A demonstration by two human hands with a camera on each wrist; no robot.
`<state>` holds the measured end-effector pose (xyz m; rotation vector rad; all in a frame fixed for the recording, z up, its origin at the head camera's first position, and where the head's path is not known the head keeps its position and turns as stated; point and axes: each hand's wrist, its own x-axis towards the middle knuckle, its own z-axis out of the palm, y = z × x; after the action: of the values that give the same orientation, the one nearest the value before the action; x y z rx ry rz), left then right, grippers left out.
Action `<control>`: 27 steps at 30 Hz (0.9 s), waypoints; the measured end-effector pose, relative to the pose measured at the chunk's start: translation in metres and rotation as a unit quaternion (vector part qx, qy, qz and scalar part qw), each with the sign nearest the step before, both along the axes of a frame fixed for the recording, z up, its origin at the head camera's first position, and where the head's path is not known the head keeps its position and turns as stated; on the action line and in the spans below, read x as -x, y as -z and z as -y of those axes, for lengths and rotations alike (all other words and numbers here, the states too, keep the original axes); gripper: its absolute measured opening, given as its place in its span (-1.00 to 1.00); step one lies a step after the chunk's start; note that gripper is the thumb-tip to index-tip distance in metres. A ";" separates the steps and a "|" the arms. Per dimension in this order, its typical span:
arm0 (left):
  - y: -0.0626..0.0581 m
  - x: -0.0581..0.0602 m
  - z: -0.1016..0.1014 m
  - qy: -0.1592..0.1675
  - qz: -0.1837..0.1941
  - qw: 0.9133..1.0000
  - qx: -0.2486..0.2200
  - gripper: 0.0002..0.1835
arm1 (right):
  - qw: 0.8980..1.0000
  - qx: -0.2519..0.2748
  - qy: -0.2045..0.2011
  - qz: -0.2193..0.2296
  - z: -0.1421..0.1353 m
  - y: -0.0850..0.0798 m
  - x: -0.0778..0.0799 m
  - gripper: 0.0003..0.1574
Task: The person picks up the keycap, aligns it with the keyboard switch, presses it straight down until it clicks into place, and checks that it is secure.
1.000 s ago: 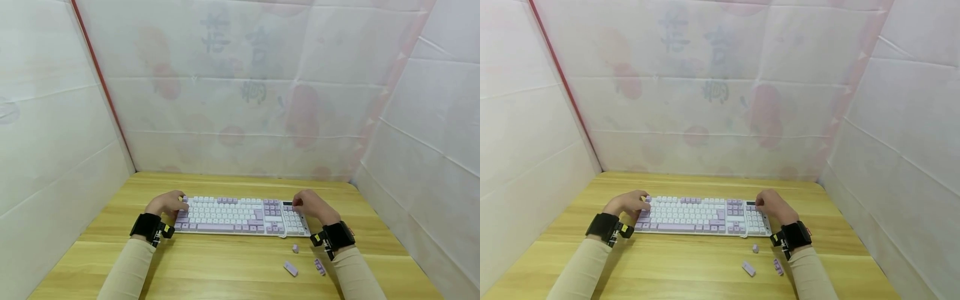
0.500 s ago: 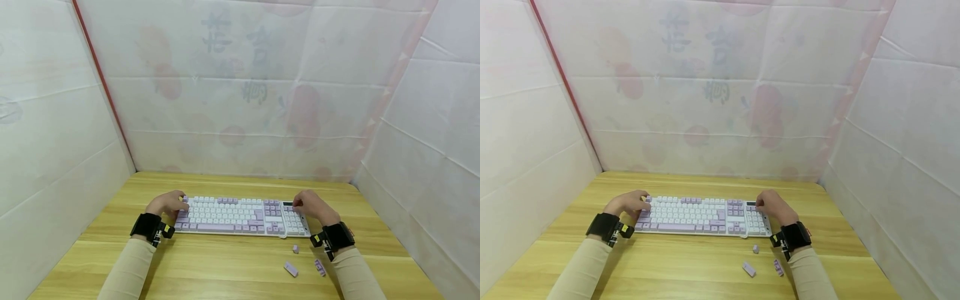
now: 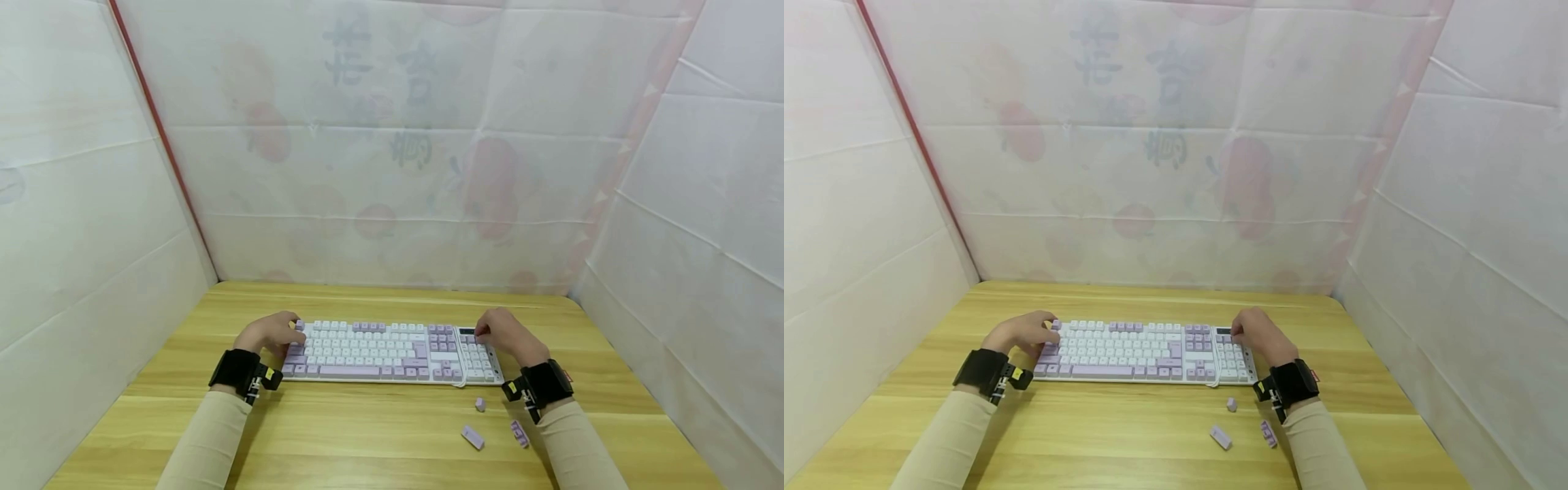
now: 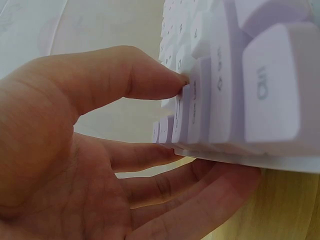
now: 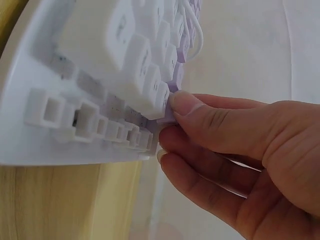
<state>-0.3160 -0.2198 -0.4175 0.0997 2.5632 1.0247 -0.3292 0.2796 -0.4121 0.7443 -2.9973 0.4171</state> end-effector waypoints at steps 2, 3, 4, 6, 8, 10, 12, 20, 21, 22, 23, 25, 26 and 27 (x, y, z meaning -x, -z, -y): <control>0.000 0.000 0.000 -0.001 0.002 1.000 -0.002 -0.20 | 1.000 -0.003 0.000 -0.003 0.001 -0.001 0.001 -0.89; -0.001 0.000 0.000 -0.001 0.002 1.000 -0.001 -0.20 | 1.000 -0.004 -0.001 -0.006 0.001 -0.001 0.002 -0.89; -0.001 0.000 0.000 -0.001 0.003 1.000 -0.001 -0.20 | 1.000 -0.005 -0.002 -0.006 0.001 -0.002 0.002 -0.89; -0.002 0.001 0.000 -0.002 0.004 1.000 -0.001 -0.20 | 1.000 -0.008 -0.006 -0.006 0.001 -0.003 0.004 -0.87; -0.002 0.001 0.000 -0.004 0.004 1.000 -0.001 -0.19 | 1.000 -0.008 -0.001 0.005 0.001 -0.004 0.005 -0.87; -0.002 0.001 0.000 -0.003 0.004 1.000 -0.001 -0.20 | 1.000 -0.008 0.003 0.021 0.001 -0.006 0.007 -0.87; -0.001 0.001 0.000 -0.001 0.004 1.000 -0.003 -0.20 | 0.999 -0.010 0.005 0.039 0.001 -0.008 0.007 -0.89; 0.004 0.003 0.000 -0.005 0.008 1.000 -0.009 -0.19 | 0.997 -0.015 -0.004 0.071 0.003 -0.015 0.011 -0.90; 0.004 0.003 0.000 -0.005 0.007 1.000 -0.009 -0.19 | 0.997 -0.014 0.000 0.076 0.003 -0.015 0.012 -0.89; 0.005 0.003 0.000 -0.005 0.007 1.000 -0.009 -0.19 | 0.997 -0.014 0.000 0.076 0.003 -0.016 0.013 -0.90; 0.005 0.004 0.000 -0.005 0.007 1.000 -0.009 -0.19 | 0.997 -0.015 -0.001 0.077 0.004 -0.016 0.014 -0.90; 0.005 0.004 0.000 -0.006 0.008 1.000 -0.011 -0.19 | 0.997 -0.017 -0.002 0.078 0.005 -0.017 0.016 -0.90; 0.005 0.004 0.000 -0.005 0.006 1.000 -0.011 -0.19 | 0.997 -0.018 -0.001 0.078 0.005 -0.017 0.016 -0.91; 0.004 0.004 0.000 -0.005 0.005 1.000 -0.010 -0.19 | 0.997 -0.016 0.002 0.079 0.005 -0.017 0.016 -0.90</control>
<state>-0.3202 -0.2201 -0.4219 0.0867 2.5471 1.0513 -0.3455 0.2744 -0.3954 0.7419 -3.1579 0.4496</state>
